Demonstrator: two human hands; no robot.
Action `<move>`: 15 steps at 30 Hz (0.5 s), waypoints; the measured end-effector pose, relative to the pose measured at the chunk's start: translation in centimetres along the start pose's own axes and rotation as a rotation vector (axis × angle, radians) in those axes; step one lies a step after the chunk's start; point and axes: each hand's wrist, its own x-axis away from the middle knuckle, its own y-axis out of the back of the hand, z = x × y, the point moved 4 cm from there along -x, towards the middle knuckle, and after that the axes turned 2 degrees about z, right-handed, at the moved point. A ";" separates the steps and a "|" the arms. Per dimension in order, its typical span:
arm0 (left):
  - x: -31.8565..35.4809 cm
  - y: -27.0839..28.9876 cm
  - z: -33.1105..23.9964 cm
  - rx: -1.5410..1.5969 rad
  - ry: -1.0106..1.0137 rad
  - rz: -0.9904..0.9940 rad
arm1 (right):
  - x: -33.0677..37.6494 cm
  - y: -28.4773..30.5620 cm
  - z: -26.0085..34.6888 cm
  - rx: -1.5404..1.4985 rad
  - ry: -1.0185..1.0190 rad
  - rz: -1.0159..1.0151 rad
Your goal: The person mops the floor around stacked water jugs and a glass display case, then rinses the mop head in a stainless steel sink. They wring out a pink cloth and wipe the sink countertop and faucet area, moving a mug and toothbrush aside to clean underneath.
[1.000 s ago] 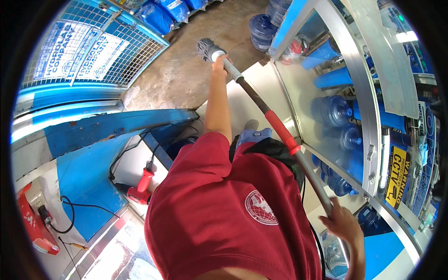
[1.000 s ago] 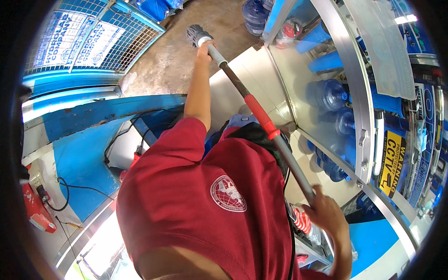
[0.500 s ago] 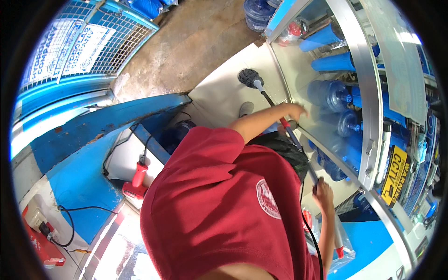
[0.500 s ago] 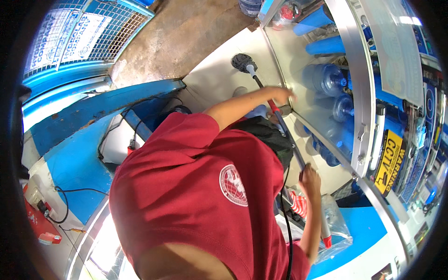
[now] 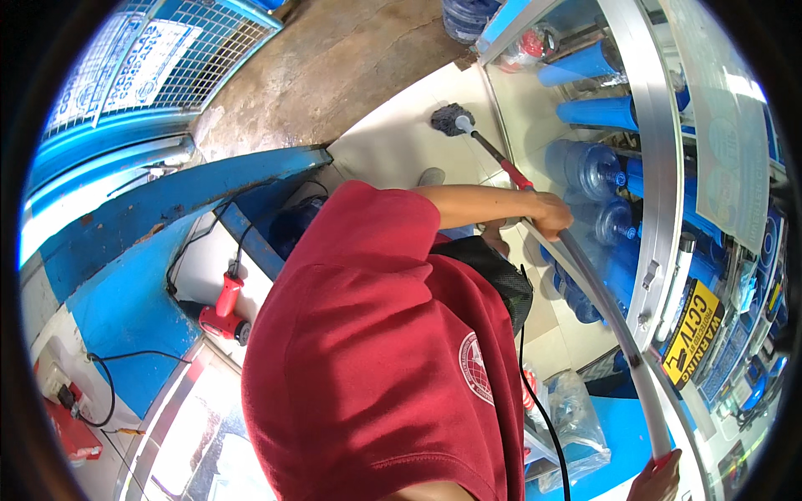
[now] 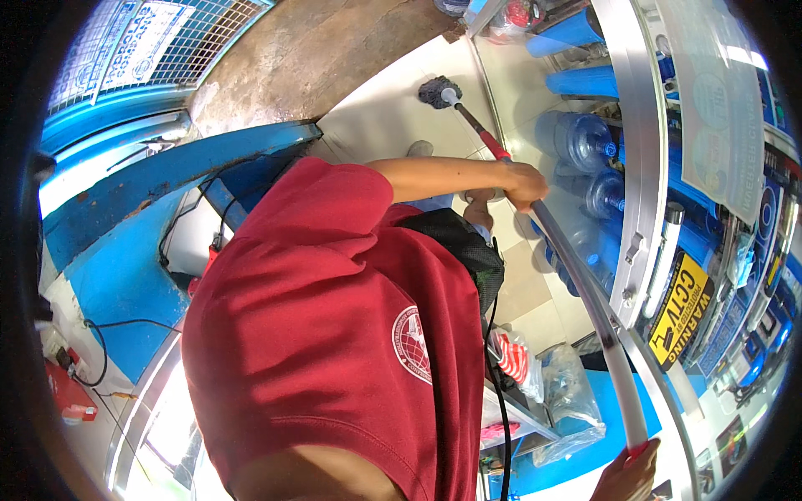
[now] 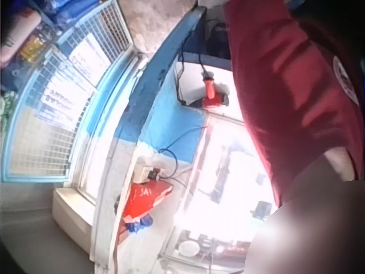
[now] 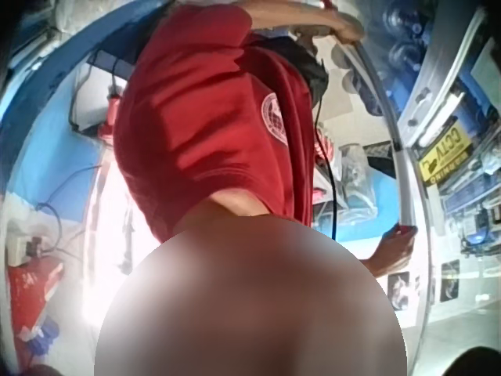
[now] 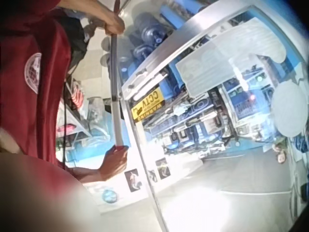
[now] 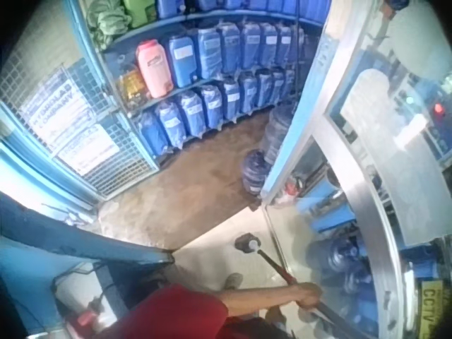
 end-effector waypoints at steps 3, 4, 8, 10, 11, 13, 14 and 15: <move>0.2 2.3 -4.2 -0.009 -0.050 -0.133 | -0.5 0.7 -1.3 0.134 -0.021 0.114; 0.0 2.5 -5.7 0.015 -0.057 -0.179 | -1.2 0.4 -1.6 -0.006 0.043 0.142; -3.6 1.9 -8.3 0.069 -0.069 -0.239 | -1.7 -0.5 -4.1 0.032 -0.016 0.073; -5.5 -0.2 -8.1 0.039 -0.147 -0.239 | -1.6 -2.1 -3.7 -0.003 0.052 0.124; -6.0 -1.9 -7.3 0.026 -0.149 -0.210 | -1.4 -2.9 -3.1 -0.020 0.087 0.153; -6.3 -5.4 -4.7 -0.006 -0.157 -0.128 | -1.1 -5.5 -0.3 -0.325 0.135 0.237; -5.9 -7.1 -2.9 0.002 -0.199 -0.057 | -1.2 -7.2 2.3 -0.423 0.321 0.311; -5.9 -8.4 -1.2 -0.036 -0.183 0.078 | -0.8 -8.8 3.9 -0.420 0.298 0.429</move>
